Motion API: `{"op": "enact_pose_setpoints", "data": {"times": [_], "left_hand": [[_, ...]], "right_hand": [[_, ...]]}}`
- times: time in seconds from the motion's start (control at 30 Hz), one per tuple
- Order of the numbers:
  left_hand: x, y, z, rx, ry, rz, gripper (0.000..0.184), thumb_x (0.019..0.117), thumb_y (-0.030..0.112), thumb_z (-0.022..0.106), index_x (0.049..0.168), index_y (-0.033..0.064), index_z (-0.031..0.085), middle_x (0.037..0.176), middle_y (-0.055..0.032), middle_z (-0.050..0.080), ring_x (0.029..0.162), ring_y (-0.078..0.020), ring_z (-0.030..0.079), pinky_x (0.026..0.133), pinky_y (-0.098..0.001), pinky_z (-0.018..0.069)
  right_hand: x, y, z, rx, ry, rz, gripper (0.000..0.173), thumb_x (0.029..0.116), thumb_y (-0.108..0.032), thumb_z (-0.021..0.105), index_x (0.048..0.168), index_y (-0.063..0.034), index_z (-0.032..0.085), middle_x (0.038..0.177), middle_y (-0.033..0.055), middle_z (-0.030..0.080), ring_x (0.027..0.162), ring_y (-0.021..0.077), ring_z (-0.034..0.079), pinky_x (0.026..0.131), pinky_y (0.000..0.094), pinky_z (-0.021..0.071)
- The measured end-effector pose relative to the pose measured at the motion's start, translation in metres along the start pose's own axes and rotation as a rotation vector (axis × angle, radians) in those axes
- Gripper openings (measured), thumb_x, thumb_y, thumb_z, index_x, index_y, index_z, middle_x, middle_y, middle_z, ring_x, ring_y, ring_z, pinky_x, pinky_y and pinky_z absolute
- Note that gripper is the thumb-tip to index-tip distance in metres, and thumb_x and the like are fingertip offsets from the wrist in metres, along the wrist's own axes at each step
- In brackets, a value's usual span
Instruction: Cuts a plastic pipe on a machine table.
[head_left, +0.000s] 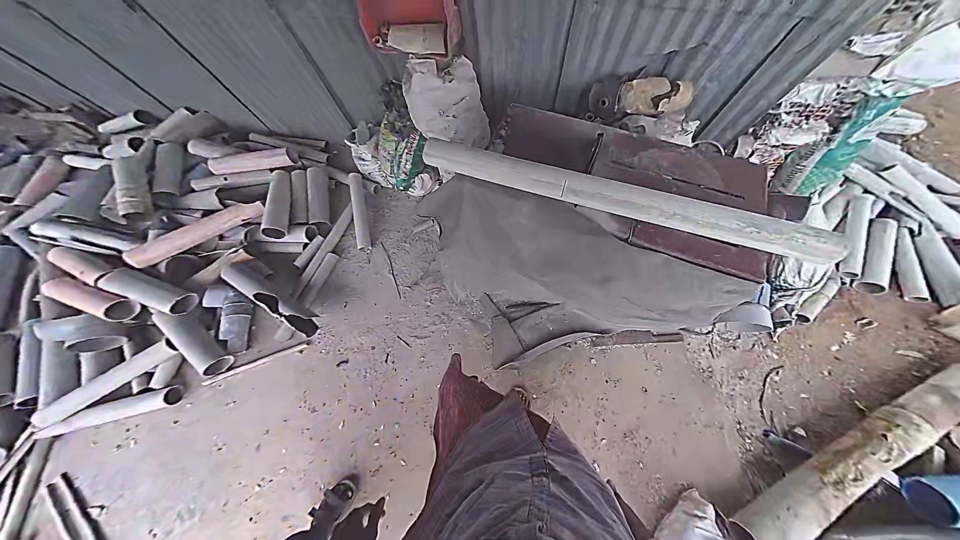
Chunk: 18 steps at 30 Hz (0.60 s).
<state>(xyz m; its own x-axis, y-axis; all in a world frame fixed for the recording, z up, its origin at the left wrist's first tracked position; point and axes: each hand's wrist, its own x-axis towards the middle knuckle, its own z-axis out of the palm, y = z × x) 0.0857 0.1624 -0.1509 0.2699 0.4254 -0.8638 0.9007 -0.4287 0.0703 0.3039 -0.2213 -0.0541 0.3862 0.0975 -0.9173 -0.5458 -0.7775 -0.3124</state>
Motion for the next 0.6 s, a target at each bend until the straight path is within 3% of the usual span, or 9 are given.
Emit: {"op": "enact_pose_setpoints", "data": {"times": [0.1, 0.17, 0.23, 0.27, 0.33, 0.47, 0.6], "left_hand": [[0.019, 0.060, -0.062, -0.116, 0.331, 0.239, 0.040, 0.1063, 0.026, 0.054, 0.137, 0.0026, 0.062, 0.137, -0.0237, 0.062, 0.128, -0.0431, 0.059, 0.110, -0.0581, 0.0424], [0.033, 0.111, -0.102, -0.221, 0.356, 0.395, 0.036, 0.1049, 0.018, 0.057, 0.137, 0.0013, 0.062, 0.138, -0.0221, 0.062, 0.126, -0.0401, 0.061, 0.109, -0.0527, 0.0461], [0.048, 0.158, -0.132, -0.237, 0.297, 0.499, 0.035, 0.1041, 0.016, 0.057, 0.135, 0.0017, 0.063, 0.138, -0.0205, 0.062, 0.124, -0.0379, 0.063, 0.107, -0.0501, 0.0489], [0.059, 0.180, -0.146, -0.195, 0.270, 0.538, 0.034, 0.1041, 0.017, 0.058, 0.134, 0.0032, 0.064, 0.137, -0.0195, 0.063, 0.123, -0.0371, 0.063, 0.106, -0.0500, 0.0493], [0.091, 0.218, -0.171, -0.044, 0.260, 0.625, 0.033, 0.1037, 0.020, 0.057, 0.130, 0.0040, 0.068, 0.135, -0.0183, 0.065, 0.123, -0.0360, 0.063, 0.108, -0.0504, 0.0477], [0.142, 0.298, -0.228, 0.245, 0.220, 0.727, 0.030, 0.1039, 0.019, 0.056, 0.128, 0.0075, 0.070, 0.142, -0.0136, 0.060, 0.131, -0.0341, 0.057, 0.112, -0.0493, 0.0432], [0.161, 0.392, -0.283, 0.019, 0.350, 1.007, 0.026, 0.1011, 0.014, 0.059, 0.119, 0.0018, 0.072, 0.130, -0.0178, 0.067, 0.123, -0.0340, 0.063, 0.107, -0.0483, 0.0488]], "right_hand": [[0.078, 0.006, -0.004, 0.165, -0.109, 0.131, 0.058, 0.1146, -0.032, 0.015, 0.154, 0.0041, 0.037, 0.158, 0.0228, 0.041, 0.147, 0.0273, 0.041, 0.121, 0.0426, 0.0297], [0.133, 0.010, -0.007, 0.208, -0.047, 0.097, 0.058, 0.1144, -0.036, 0.024, 0.146, 0.0063, 0.048, 0.147, 0.0285, 0.053, 0.137, 0.0380, 0.052, 0.115, 0.0517, 0.0378], [0.170, -0.021, -0.028, 0.209, 0.048, 0.036, 0.048, 0.1124, -0.033, 0.040, 0.144, 0.0026, 0.049, 0.131, 0.0302, 0.062, 0.118, 0.0432, 0.062, 0.099, 0.0577, 0.0475], [0.182, -0.048, -0.045, 0.180, 0.116, -0.013, 0.046, 0.1103, -0.030, 0.048, 0.145, 0.0018, 0.050, 0.128, 0.0293, 0.064, 0.113, 0.0428, 0.064, 0.095, 0.0571, 0.0488], [0.200, -0.101, -0.080, 0.097, 0.285, -0.165, 0.047, 0.1053, -0.022, 0.059, 0.144, 0.0037, 0.051, 0.131, 0.0292, 0.063, 0.117, 0.0422, 0.065, 0.100, 0.0532, 0.0498], [0.205, -0.173, -0.138, 0.038, 0.627, -0.324, 0.041, 0.1003, -0.014, 0.065, 0.134, 0.0086, 0.058, 0.126, 0.0328, 0.063, 0.117, 0.0464, 0.062, 0.103, 0.0554, 0.0472], [0.213, -0.228, -0.183, 0.032, 0.742, -0.420, 0.032, 0.0996, -0.014, 0.065, 0.122, 0.0097, 0.065, 0.120, 0.0318, 0.067, 0.112, 0.0453, 0.066, 0.101, 0.0547, 0.0488]]}}
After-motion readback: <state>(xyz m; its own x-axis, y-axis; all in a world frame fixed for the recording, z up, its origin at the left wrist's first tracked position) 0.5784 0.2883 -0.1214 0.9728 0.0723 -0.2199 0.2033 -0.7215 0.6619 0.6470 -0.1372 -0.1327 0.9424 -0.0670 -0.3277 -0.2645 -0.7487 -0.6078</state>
